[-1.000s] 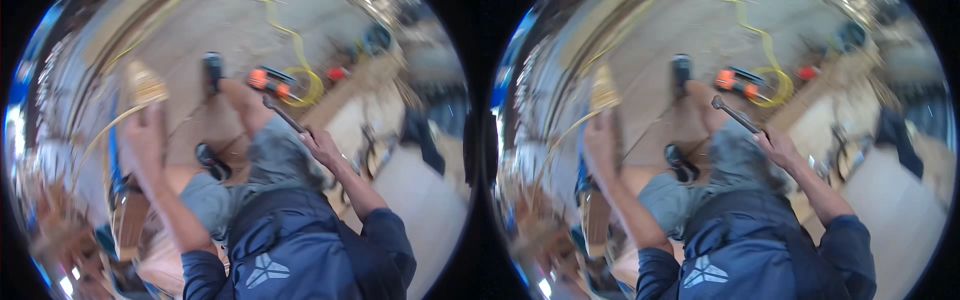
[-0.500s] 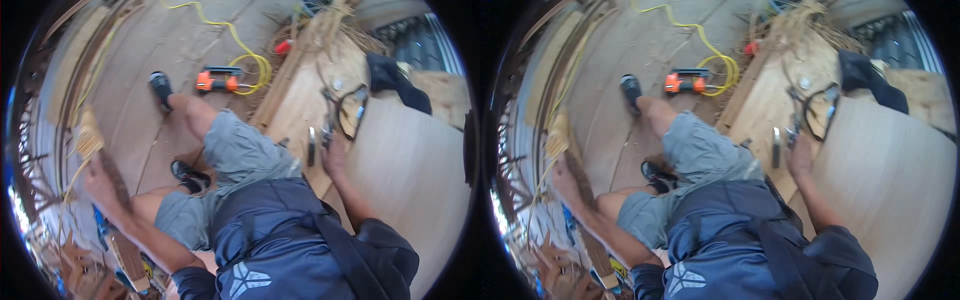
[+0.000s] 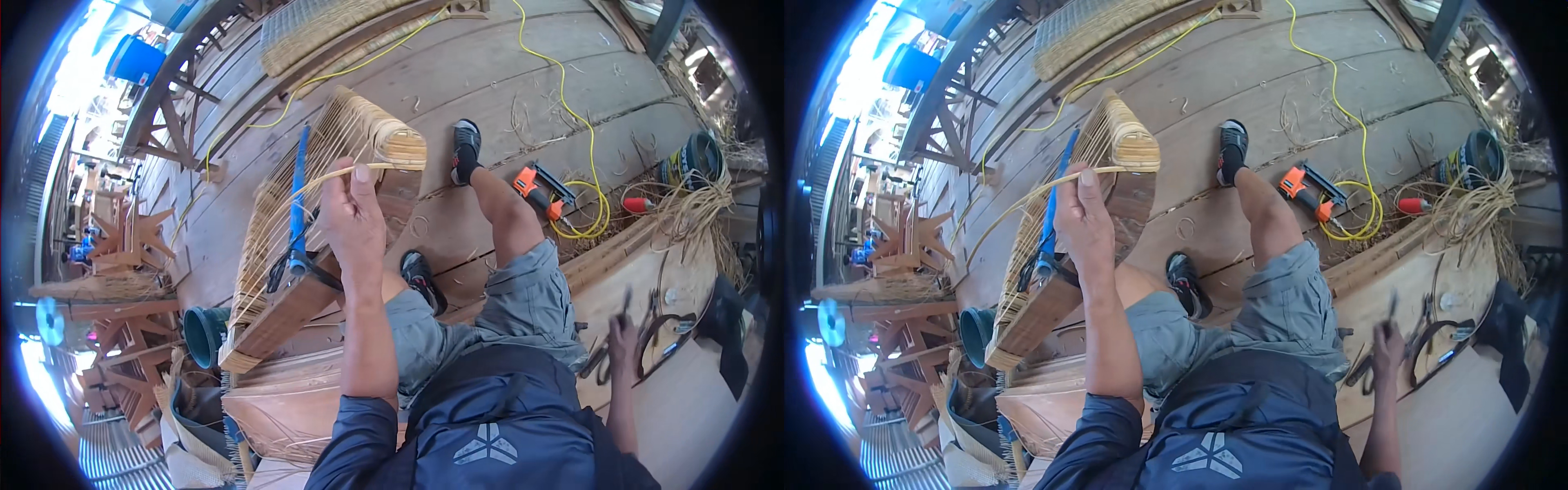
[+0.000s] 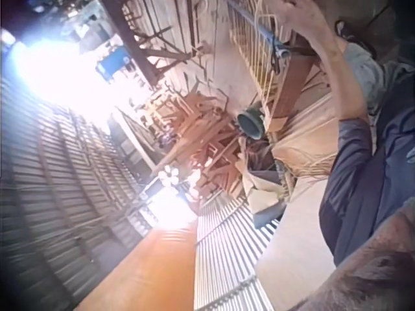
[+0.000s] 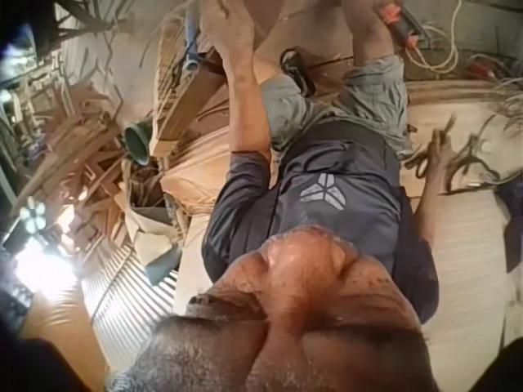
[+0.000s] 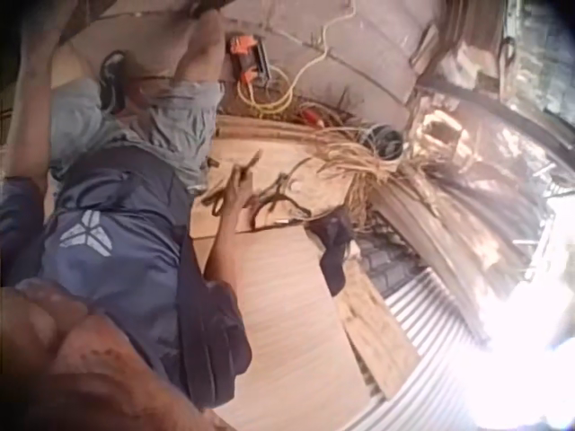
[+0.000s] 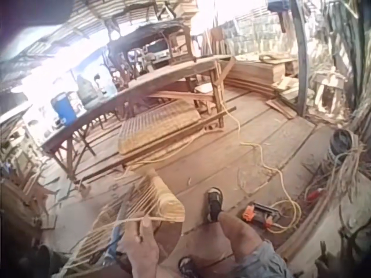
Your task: The person constructs a woven chair panel by wrapping rattan strips around a wooden frame, fastening them with a staple gun, trimming excess strips with pliers and a knife, and hammering the edges.
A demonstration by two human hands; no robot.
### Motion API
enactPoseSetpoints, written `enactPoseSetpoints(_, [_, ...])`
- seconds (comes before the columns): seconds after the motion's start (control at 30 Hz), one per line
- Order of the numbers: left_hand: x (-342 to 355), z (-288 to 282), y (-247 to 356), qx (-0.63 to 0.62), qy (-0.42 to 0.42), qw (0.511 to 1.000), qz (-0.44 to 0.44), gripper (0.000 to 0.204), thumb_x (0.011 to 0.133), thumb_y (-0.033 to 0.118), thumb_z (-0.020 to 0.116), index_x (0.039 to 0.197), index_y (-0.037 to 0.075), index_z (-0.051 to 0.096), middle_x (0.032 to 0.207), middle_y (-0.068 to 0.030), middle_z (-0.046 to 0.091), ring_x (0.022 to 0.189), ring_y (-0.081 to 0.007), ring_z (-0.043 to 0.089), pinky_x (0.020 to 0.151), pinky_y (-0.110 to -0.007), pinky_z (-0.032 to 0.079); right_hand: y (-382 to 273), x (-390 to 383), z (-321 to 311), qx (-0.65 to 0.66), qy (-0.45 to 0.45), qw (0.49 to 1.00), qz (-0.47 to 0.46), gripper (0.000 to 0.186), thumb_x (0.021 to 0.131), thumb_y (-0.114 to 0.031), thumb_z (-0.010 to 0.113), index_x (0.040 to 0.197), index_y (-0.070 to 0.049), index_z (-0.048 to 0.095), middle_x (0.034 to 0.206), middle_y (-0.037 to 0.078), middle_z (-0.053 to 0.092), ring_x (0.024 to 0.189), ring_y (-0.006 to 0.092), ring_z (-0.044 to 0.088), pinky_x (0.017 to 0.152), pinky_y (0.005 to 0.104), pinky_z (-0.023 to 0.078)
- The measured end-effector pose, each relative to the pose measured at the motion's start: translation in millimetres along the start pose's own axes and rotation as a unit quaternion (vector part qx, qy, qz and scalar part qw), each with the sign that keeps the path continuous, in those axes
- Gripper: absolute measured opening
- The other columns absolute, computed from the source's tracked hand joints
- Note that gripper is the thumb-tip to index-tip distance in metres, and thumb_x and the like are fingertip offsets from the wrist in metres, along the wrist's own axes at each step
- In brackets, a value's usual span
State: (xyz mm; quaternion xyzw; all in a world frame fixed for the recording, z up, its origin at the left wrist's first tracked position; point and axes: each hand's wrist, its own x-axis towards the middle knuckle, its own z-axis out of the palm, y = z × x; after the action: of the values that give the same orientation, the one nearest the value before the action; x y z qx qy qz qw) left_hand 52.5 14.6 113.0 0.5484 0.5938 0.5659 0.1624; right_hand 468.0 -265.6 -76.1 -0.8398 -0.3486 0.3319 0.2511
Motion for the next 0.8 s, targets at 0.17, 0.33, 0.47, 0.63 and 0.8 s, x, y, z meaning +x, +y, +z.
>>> enactPoseSetpoints(0.17, [5.5,-9.1,11.1,0.024,0.007,1.000,0.016,0.026,0.095,0.021,0.053,0.098,-0.004,0.060,0.083,-0.0035,0.059,0.074,-0.0081,0.053,0.069,-0.022,0.045,-217.1,19.6,65.5,0.160,-0.331,0.921,-0.131,0.030,0.090,-0.028,0.047,0.074,-0.004,0.052,0.056,0.001,0.047,0.045,0.0094,0.045,0.044,0.0232,0.035])
enactPoseSetpoints(0.33, [-0.5,-7.1,17.9,0.062,0.009,0.996,0.063,0.025,0.096,0.017,0.049,0.089,-0.004,0.062,0.084,-0.0063,0.063,0.074,-0.0112,0.059,0.068,-0.024,0.047,-328.6,48.1,118.5,0.095,-0.546,0.810,-0.194,0.044,0.092,-0.044,0.047,0.079,-0.003,0.058,0.065,0.003,0.056,0.058,0.0104,0.056,0.052,0.0256,0.043])
enactPoseSetpoints(0.47, [-5.2,-2.5,15.0,0.017,0.027,0.998,0.047,0.027,0.096,0.017,0.049,0.089,-0.004,0.063,0.080,-0.0065,0.064,0.073,-0.0114,0.059,0.068,-0.024,0.047,-384.9,52.3,127.1,0.113,-0.620,0.758,-0.169,0.044,0.091,-0.048,0.050,0.086,-0.005,0.058,0.069,0.000,0.057,0.058,0.0085,0.056,0.056,0.0209,0.049])
enactPoseSetpoints(0.63, [-6.7,0.8,21.9,0.032,0.015,0.998,0.052,0.028,0.095,0.015,0.047,0.086,-0.006,0.063,0.079,-0.0086,0.064,0.070,-0.0124,0.059,0.066,-0.025,0.048,-399.3,67.5,133.8,0.120,-0.643,0.737,-0.173,0.048,0.090,-0.052,0.049,0.086,-0.005,0.058,0.069,0.000,0.057,0.058,0.0075,0.056,0.055,0.0205,0.048])
enactPoseSetpoints(0.8, [-10.8,-4.3,16.8,0.079,-0.011,0.992,0.095,0.015,0.089,0.008,0.052,0.084,0.000,0.064,0.075,-0.0123,0.063,0.065,-0.0253,0.058,0.062,-0.033,0.044,-406.6,67.8,136.5,0.154,-0.684,0.693,-0.169,0.052,0.090,-0.052,0.050,0.087,-0.001,0.060,0.068,0.000,0.058,0.056,0.0079,0.053,0.051,0.0211,0.044])
